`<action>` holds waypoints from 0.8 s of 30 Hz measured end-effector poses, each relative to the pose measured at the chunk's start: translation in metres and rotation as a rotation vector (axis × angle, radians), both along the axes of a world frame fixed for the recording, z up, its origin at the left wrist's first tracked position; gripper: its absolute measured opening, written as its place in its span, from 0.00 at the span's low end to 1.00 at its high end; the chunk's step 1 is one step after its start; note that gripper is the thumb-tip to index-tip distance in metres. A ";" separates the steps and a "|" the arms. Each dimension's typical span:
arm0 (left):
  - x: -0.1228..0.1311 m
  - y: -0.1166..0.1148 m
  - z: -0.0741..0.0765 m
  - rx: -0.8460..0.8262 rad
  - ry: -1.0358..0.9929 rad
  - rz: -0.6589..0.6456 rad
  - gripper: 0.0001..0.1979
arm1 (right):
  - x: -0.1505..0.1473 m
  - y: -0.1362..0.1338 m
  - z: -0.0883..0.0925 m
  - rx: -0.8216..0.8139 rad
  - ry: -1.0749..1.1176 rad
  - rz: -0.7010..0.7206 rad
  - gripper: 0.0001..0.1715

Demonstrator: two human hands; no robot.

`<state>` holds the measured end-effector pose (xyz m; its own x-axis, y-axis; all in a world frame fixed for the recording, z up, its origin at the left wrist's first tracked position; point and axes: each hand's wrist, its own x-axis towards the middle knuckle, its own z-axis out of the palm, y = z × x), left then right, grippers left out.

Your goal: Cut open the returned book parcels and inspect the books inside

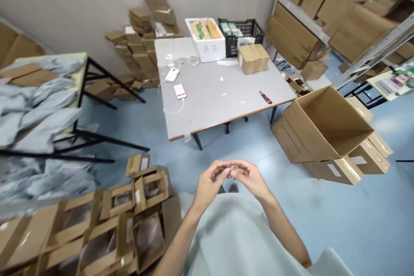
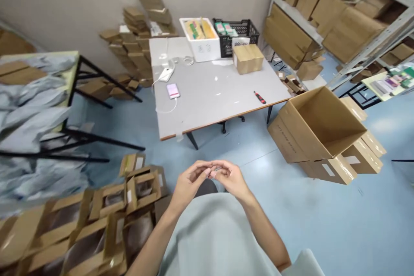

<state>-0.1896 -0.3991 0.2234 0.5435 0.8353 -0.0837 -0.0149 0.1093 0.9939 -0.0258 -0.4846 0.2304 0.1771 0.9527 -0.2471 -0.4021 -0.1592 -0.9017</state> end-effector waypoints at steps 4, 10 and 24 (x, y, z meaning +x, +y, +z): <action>0.062 0.044 -0.021 -0.047 0.024 -0.077 0.19 | 0.052 0.032 -0.023 -0.014 -0.022 -0.078 0.31; 0.161 0.131 -0.051 -0.080 0.050 -0.222 0.20 | 0.140 0.098 -0.046 -0.097 -0.071 -0.153 0.34; 0.396 0.348 -0.048 -0.035 0.064 -0.433 0.13 | 0.344 0.291 -0.049 -0.157 -0.311 -0.317 0.34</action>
